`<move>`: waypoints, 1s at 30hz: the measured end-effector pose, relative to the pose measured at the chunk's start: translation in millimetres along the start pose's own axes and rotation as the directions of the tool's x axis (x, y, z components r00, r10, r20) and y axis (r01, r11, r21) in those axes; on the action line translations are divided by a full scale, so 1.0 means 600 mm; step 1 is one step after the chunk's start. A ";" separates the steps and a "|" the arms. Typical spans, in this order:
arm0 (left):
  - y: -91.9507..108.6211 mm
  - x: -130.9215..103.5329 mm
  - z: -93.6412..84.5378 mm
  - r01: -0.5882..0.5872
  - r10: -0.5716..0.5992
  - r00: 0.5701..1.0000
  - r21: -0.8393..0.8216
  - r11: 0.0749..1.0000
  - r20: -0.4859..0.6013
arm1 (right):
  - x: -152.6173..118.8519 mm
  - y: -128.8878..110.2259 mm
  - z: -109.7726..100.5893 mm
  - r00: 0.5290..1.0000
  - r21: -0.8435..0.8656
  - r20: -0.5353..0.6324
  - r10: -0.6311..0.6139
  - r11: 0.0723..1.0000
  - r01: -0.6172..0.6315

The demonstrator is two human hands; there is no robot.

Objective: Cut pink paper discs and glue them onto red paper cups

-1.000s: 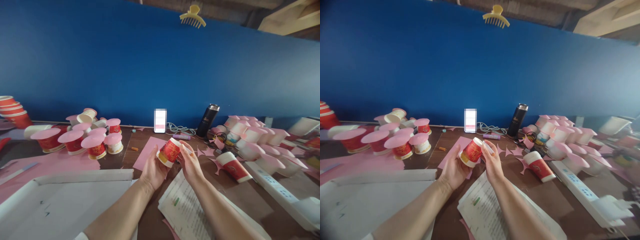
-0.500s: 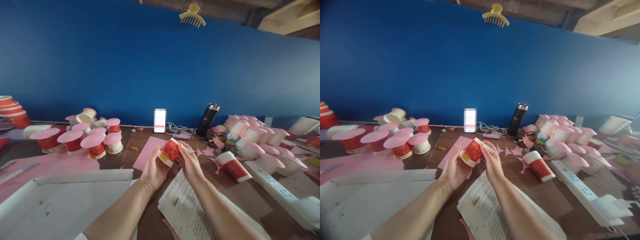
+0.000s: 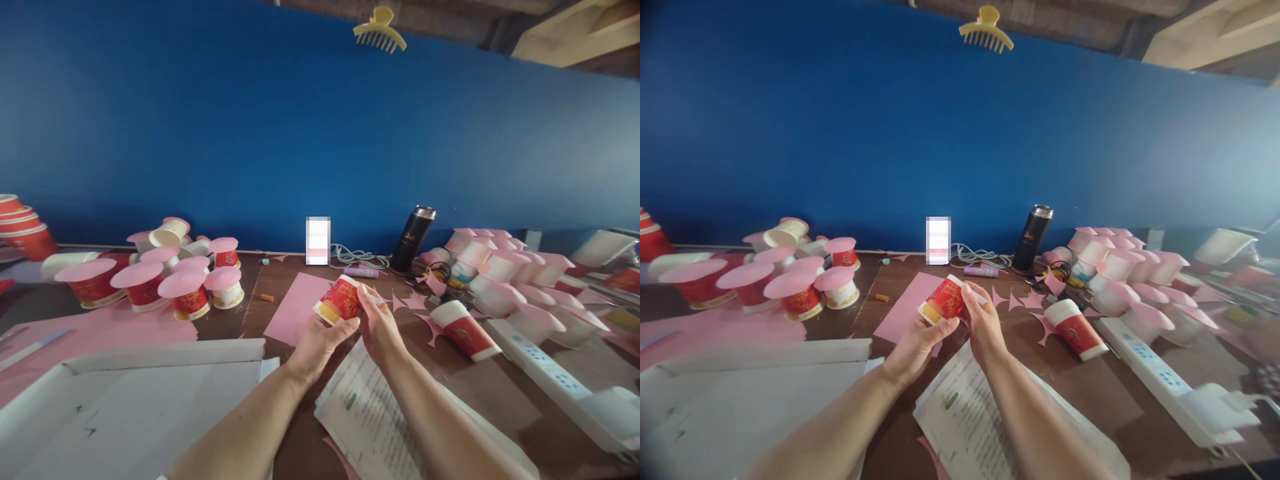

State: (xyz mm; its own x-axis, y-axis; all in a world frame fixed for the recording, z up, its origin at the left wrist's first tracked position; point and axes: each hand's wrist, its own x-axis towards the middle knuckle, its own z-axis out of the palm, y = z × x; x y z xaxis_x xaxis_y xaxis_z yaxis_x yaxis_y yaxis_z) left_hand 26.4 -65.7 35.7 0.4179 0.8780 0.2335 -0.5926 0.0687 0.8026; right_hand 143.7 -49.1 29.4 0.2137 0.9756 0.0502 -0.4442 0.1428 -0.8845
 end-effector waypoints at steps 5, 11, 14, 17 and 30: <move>-0.006 0.001 -0.006 -0.006 0.004 1.000 0.203 0.979 0.012 | -0.002 -0.002 0.004 0.999 0.039 0.035 -0.005 0.999 0.004; -0.021 0.001 -0.008 -0.083 0.085 0.996 0.295 0.952 0.008 | -0.005 0.000 0.007 0.999 -0.041 0.044 -0.002 0.999 0.004; -0.017 0.000 -0.004 -0.061 0.064 0.998 0.270 0.961 -0.002 | -0.003 0.007 0.003 1.000 -0.122 0.003 -0.028 0.992 0.028; -0.010 0.000 -0.004 -0.047 0.049 0.999 0.242 0.969 -0.005 | 0.004 0.011 -0.006 0.990 -0.207 -0.093 -0.106 0.975 0.084; -0.013 0.011 -0.014 -0.068 0.061 0.980 -0.028 0.997 -0.188 | -0.044 -0.019 0.009 0.708 -0.556 0.150 -0.690 0.533 0.638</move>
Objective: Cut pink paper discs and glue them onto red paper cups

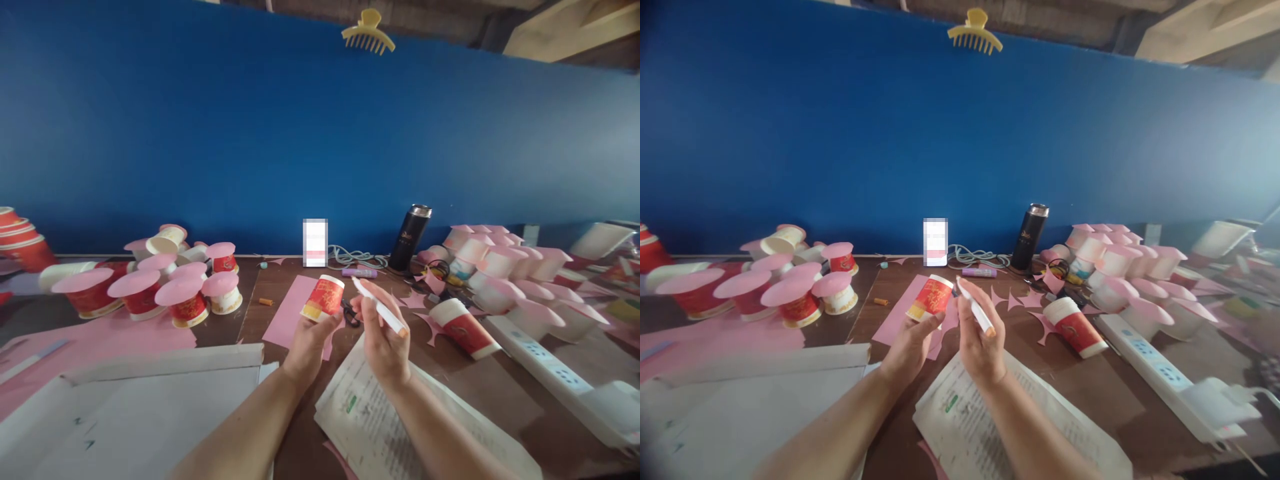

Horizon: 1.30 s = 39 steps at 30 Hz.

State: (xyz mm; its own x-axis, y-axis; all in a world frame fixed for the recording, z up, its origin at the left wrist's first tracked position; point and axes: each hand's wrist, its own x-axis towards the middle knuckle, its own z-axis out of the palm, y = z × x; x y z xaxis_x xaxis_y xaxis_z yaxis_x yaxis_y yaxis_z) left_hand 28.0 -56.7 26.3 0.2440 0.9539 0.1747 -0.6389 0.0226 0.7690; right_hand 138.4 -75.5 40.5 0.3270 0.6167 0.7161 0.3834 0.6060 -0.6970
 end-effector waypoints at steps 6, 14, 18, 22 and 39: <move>0.001 0.001 0.003 0.046 -0.049 0.999 -0.145 0.988 -0.012 | -0.003 0.007 -0.007 0.995 -0.136 0.077 -0.064 0.988 0.074; -0.005 0.004 -0.007 0.106 -0.104 0.994 -0.196 0.975 0.021 | 0.002 -0.002 -0.011 0.992 -0.257 0.086 -0.093 0.960 0.112; -0.003 0.003 -0.006 0.098 -0.100 0.995 -0.157 0.983 -0.004 | 0.004 -0.004 -0.012 0.992 -0.287 0.091 -0.087 0.952 0.109; -0.002 0.002 -0.003 0.098 -0.100 0.995 -0.136 0.986 -0.008 | 0.005 -0.004 -0.011 0.991 -0.286 0.095 -0.091 0.951 0.115; -0.003 0.001 -0.006 0.103 -0.102 0.995 -0.139 0.985 0.013 | 0.005 -0.001 -0.009 0.989 -0.330 0.109 -0.102 0.935 0.133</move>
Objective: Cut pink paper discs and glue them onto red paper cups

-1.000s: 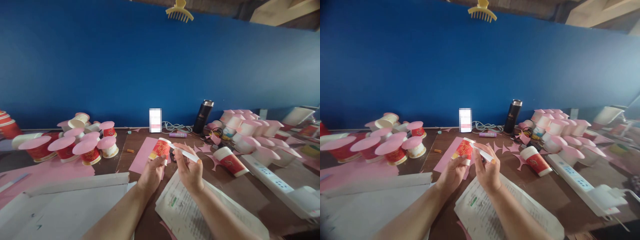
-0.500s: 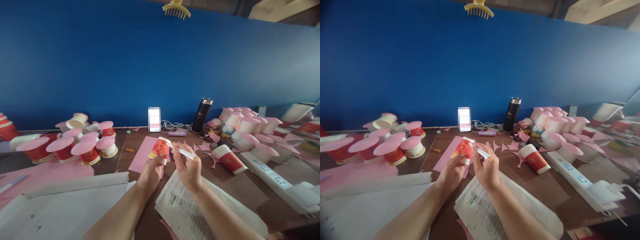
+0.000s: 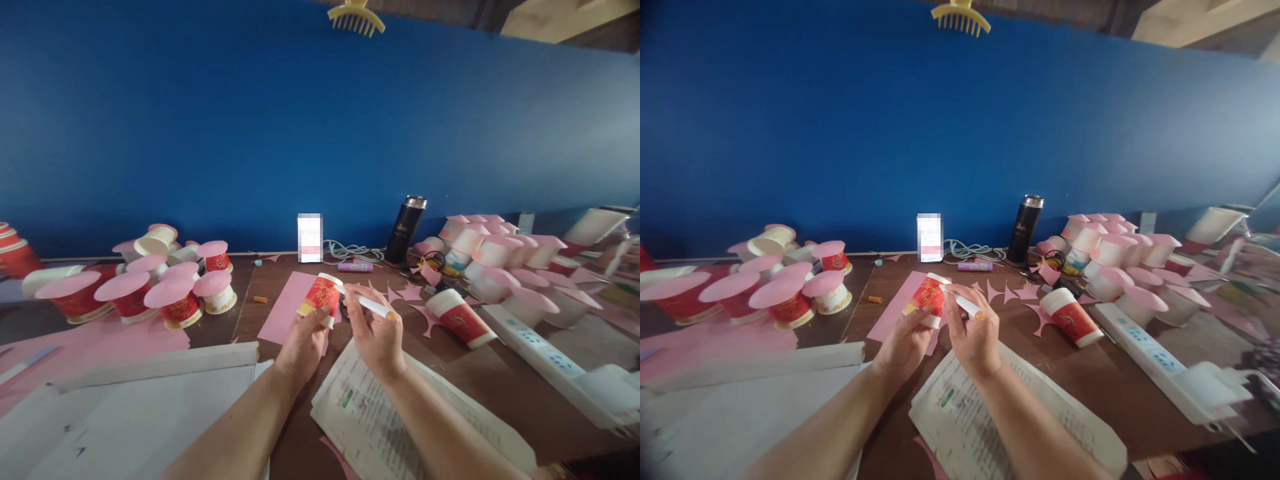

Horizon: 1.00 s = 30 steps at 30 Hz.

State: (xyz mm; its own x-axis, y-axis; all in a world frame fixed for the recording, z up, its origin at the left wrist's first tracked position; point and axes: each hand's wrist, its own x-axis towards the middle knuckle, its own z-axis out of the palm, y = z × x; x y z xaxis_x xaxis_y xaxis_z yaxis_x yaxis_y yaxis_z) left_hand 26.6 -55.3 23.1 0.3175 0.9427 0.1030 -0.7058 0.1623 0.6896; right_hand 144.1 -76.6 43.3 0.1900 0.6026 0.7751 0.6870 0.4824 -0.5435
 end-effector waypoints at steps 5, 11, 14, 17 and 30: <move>0.001 0.001 0.001 0.001 -0.001 1.000 0.013 1.000 -0.014 | 0.000 0.001 0.000 1.000 0.009 0.011 -0.001 1.000 0.001; -0.002 0.002 -0.004 0.008 -0.007 1.000 0.016 1.000 -0.014 | -0.001 0.000 0.000 1.000 0.007 0.014 0.020 1.000 -0.020; -0.002 0.002 -0.002 0.003 -0.003 1.000 0.013 1.000 -0.028 | -0.001 0.000 0.000 0.999 0.011 0.016 0.028 1.000 -0.028; -0.003 0.002 0.000 0.012 -0.011 0.999 0.019 1.000 -0.042 | -0.003 0.000 0.000 0.999 0.035 0.015 0.041 0.999 -0.042; -0.003 0.000 0.001 0.016 -0.015 1.000 0.018 1.000 -0.024 | -0.004 0.003 0.003 0.999 0.030 -0.014 0.051 0.998 -0.051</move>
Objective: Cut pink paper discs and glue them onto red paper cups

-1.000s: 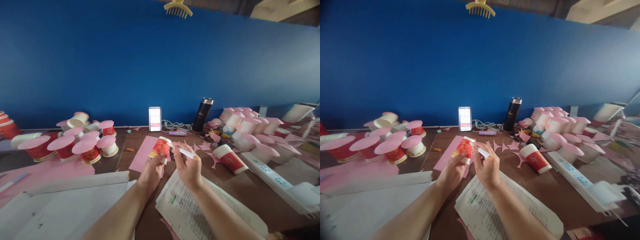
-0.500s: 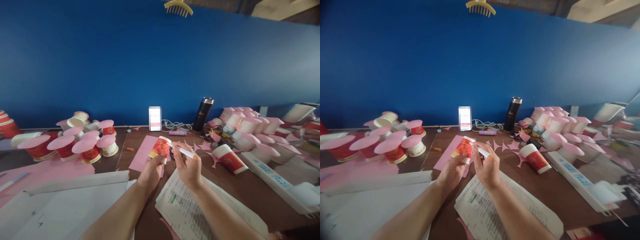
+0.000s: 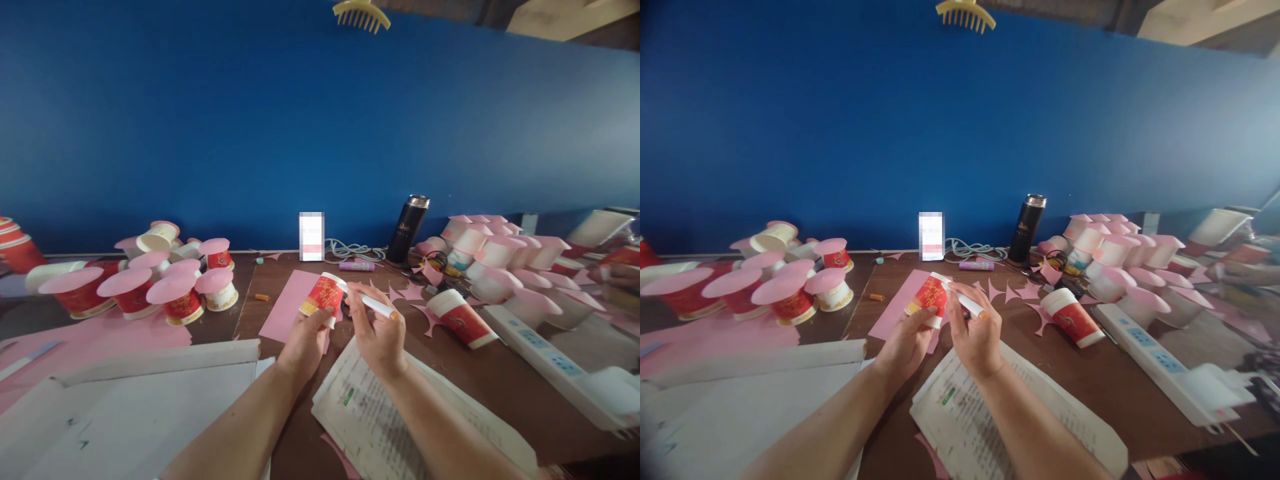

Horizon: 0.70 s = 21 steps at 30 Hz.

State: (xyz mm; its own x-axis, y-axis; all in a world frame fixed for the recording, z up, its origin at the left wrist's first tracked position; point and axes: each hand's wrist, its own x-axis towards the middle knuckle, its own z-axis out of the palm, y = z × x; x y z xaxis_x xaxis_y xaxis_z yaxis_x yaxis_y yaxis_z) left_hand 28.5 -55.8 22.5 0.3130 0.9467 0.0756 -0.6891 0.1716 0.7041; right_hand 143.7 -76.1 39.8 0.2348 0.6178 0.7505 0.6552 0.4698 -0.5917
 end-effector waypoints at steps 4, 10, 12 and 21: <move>-0.001 0.000 0.000 0.000 0.000 1.000 0.010 1.000 -0.001 | 0.001 -0.001 -0.001 1.000 -0.012 0.005 -0.012 1.000 0.012; -0.002 0.002 -0.002 -0.014 0.015 1.000 0.023 1.000 -0.019 | 0.001 -0.005 -0.002 0.999 -0.028 0.022 -0.036 0.999 0.036; -0.002 0.002 -0.002 -0.021 0.022 1.000 0.014 1.000 -0.009 | 0.001 -0.006 -0.002 0.999 -0.047 0.022 -0.049 0.998 0.050; -0.001 0.001 0.002 -0.008 0.007 0.999 -0.026 1.000 -0.037 | -0.001 -0.008 -0.005 0.998 -0.054 0.052 -0.029 0.998 0.032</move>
State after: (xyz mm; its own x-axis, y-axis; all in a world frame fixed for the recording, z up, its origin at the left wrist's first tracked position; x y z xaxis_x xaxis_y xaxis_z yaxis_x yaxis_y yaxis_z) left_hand 30.1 -55.9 22.9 0.2838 0.9573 0.0550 -0.7082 0.1706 0.6851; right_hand 142.5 -80.5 42.6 0.1773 0.6359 0.7511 0.7001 0.4549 -0.5504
